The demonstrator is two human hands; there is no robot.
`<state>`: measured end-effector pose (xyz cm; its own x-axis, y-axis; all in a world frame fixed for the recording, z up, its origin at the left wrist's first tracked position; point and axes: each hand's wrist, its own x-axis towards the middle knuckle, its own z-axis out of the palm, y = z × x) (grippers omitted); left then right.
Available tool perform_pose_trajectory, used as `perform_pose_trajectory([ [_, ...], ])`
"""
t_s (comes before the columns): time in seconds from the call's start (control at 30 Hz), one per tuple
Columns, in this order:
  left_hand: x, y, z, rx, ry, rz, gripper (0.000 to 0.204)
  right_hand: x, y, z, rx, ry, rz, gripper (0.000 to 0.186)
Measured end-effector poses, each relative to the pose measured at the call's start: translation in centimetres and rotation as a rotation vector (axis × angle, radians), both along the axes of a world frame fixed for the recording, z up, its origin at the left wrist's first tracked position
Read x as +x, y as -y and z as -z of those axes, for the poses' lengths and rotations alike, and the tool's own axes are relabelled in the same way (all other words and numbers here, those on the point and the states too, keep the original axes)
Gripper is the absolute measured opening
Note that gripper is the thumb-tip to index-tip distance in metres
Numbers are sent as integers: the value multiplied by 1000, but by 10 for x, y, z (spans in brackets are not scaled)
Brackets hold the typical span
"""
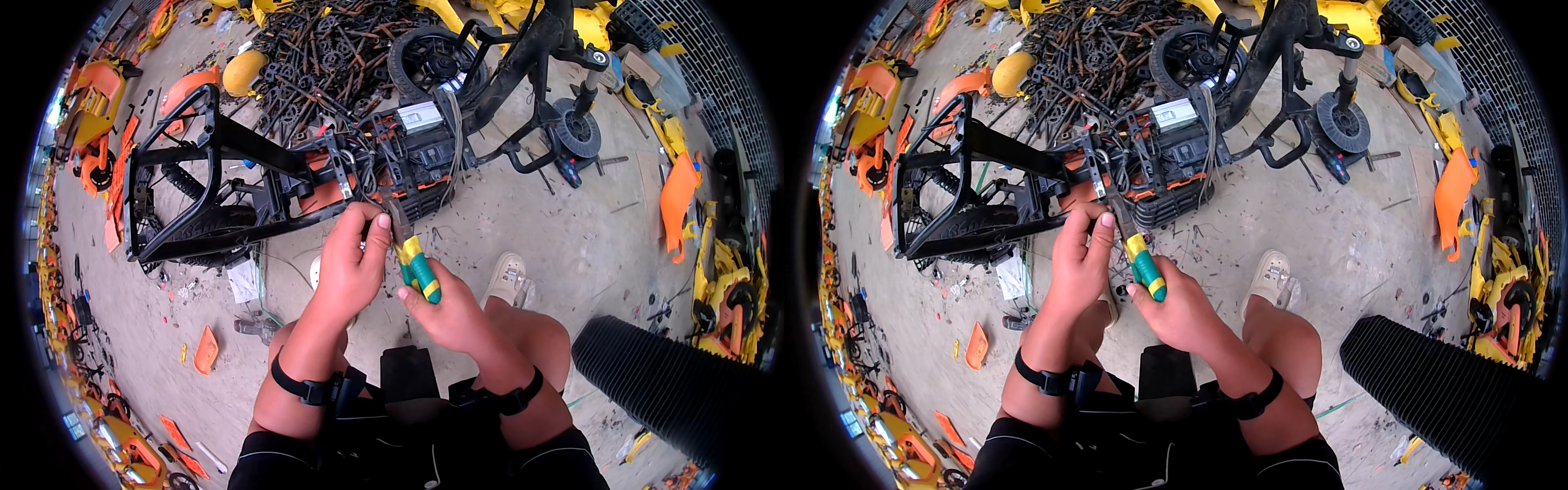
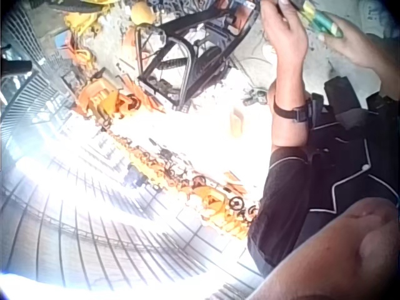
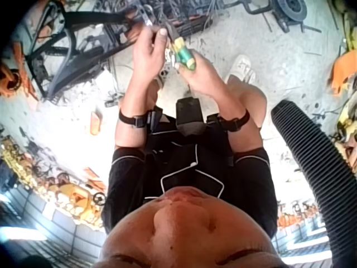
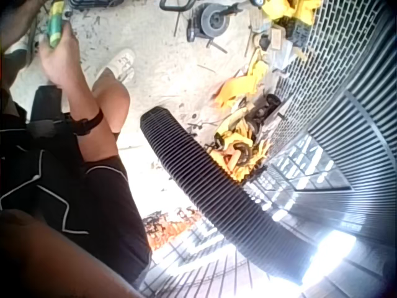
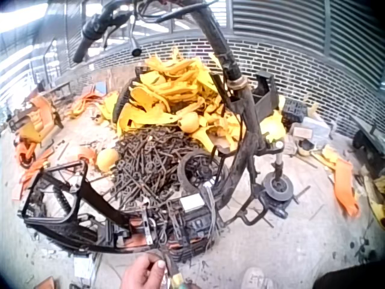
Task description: The person uses pliers and a screwdriver to work on the wiring and internal frame components of a dismantled electric scooter.
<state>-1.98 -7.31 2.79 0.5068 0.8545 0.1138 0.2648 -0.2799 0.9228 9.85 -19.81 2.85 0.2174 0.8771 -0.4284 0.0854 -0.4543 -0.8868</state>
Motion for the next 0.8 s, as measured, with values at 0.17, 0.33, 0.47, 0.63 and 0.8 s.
perform_pose_trajectory([
  [0.17,1,0,3,-7,58,-24,15,-3,1,8,-18,-22,47,35],
  [0.33,-2,-1,6,-81,82,-13,14,-2,1,10,-75,-220,52,38],
  [0.47,0,-1,7,-73,78,-8,14,-2,4,15,-40,-224,72,49],
  [0.63,4,1,0,-111,75,-15,14,-2,10,27,34,-273,40,65],
  [0.8,1,-1,5,-110,50,-22,14,-1,7,12,61,-100,-12,69],
])
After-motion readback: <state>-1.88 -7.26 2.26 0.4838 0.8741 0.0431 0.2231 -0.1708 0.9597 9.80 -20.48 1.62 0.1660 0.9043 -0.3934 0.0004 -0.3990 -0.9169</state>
